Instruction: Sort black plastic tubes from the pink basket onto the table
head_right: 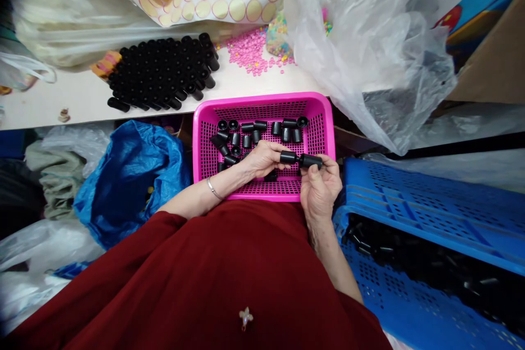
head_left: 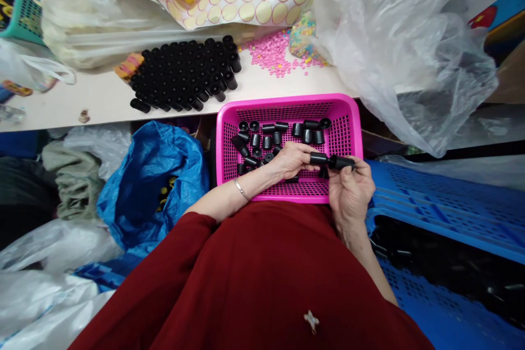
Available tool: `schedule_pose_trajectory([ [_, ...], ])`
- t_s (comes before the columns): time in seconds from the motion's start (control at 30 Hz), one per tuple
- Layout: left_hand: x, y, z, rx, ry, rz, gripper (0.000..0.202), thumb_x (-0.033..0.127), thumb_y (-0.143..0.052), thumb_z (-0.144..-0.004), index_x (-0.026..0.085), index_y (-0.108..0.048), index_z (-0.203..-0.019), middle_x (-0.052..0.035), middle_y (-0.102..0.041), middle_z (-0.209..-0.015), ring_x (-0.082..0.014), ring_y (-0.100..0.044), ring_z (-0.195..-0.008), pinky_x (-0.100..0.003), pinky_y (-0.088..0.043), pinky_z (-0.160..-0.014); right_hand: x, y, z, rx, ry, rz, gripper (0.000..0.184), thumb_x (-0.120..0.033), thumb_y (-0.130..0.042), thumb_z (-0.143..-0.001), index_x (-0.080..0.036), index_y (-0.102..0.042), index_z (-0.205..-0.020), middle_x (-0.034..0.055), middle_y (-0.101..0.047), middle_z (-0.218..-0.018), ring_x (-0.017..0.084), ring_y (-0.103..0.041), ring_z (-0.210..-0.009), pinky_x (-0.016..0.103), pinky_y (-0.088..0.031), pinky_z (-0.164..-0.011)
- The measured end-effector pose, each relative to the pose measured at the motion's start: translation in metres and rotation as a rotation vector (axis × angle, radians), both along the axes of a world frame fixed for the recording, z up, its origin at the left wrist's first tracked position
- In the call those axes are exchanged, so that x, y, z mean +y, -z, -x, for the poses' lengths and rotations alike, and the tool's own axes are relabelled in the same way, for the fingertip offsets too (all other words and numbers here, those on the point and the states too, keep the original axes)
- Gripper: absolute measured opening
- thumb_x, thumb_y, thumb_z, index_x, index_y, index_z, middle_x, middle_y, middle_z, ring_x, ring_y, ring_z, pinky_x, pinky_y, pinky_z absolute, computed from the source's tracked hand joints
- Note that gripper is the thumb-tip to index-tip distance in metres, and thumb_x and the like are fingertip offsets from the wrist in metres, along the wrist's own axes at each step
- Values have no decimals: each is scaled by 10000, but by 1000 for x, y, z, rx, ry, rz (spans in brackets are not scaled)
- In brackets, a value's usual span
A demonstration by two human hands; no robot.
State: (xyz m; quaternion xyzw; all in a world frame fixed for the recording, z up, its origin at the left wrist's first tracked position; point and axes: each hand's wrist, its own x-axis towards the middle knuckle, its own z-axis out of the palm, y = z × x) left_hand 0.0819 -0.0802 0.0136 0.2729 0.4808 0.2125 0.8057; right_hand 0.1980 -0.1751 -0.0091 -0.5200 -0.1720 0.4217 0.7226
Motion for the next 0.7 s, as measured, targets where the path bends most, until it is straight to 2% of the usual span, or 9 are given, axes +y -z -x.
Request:
schedule_pose_trajectory([
  [0.17,-3,2,-1,-8,42,-61,248,-99,-579,-682,59,-759,-751,-22,-676,-589,-65,-587,-498,-202,-504,-559,0,4,2,-45,-16,10,402,-398,-914,-657,-272,-659,-941,-36,-631,-909,116,-626,-770,299,-559,-806],
  [0.27,-5,2,1,-104,70,-73,211,-41,-589,-714,62,-763,-772,-53,-720,-697,-92,-641,-628,-232,-542,-651,2,6,4,-109,54,9,424,-388,-928,-622,-256,-662,-925,-32,-631,-909,113,-623,-773,274,-552,-775],
  [0.33,-7,2,1,-170,77,-70,107,74,-646,-792,70,-751,-775,-67,-723,-759,-106,-649,-700,-225,-525,-643,4,6,5,-167,109,12,424,-363,-936,-596,-244,-670,-904,-32,-636,-883,112,-621,-769,261,-550,-761],
  [0.43,-12,3,2,-141,158,-102,247,299,-672,-900,83,-731,-795,-37,-650,-659,-89,-580,-615,-205,-455,-566,5,3,8,-262,108,42,388,-318,-923,-598,-244,-686,-897,-30,-645,-857,123,-623,-743,278,-566,-741],
  [0.5,-14,1,4,-97,235,-167,322,381,-650,-931,94,-723,-807,-21,-615,-617,-83,-539,-571,-212,-443,-565,4,1,9,-336,76,53,361,-285,-910,-610,-249,-693,-896,-24,-646,-870,136,-633,-748,296,-580,-726],
  [0.57,-15,-3,11,-57,274,-269,330,417,-662,-916,111,-716,-804,-23,-625,-654,-90,-537,-597,-223,-444,-591,3,0,12,-420,44,36,325,-252,-900,-621,-250,-705,-882,-11,-651,-897,149,-649,-784,303,-591,-728],
  [0.7,-13,-17,32,66,321,-501,317,438,-780,-778,130,-707,-783,16,-584,-689,-90,-485,-645,-230,-393,-612,1,6,19,-531,-64,-65,216,-268,-856,-689,-247,-732,-863,17,-680,-919,173,-678,-839,303,-605,-718],
])
